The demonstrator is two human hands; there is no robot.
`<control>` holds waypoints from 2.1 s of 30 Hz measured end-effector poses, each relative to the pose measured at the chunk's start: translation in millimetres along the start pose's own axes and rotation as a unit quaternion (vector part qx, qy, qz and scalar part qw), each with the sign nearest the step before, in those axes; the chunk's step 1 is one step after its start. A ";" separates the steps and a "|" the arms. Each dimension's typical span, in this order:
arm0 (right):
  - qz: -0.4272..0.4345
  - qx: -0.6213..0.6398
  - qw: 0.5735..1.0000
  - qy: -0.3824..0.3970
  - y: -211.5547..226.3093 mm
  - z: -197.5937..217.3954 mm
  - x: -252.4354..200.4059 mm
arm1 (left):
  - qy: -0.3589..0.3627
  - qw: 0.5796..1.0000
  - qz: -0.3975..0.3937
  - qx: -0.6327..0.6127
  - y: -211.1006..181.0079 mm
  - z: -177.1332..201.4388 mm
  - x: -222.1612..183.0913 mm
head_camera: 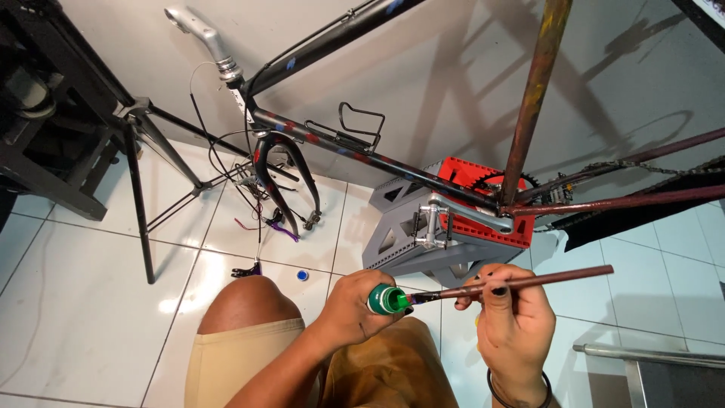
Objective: Painting decorative patterns on a bicycle frame using a small brush and various paint colors.
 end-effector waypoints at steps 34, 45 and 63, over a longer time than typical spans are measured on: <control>-0.200 0.248 0.943 -0.101 -81.8 -88.9 96.1 | -0.132 0.977 0.147 -0.075 89.7 96.4 46.0; -0.084 0.203 0.970 -0.104 -74.1 -184.1 209.5 | -0.157 0.970 0.173 -0.062 135.5 106.3 51.6; 0.080 0.012 0.995 -0.056 -79.7 -229.9 237.2 | -0.152 0.970 0.179 -0.068 135.4 112.6 51.3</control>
Point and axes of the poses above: each hand's wrist, its own x-axis towards the middle knuckle, its own z-axis out of the back of the hand, y = z × x, the point moved 9 cm from there along x, towards the middle knuckle, and after that the axes turned 4 degrees about z, right-handed, at the moved point
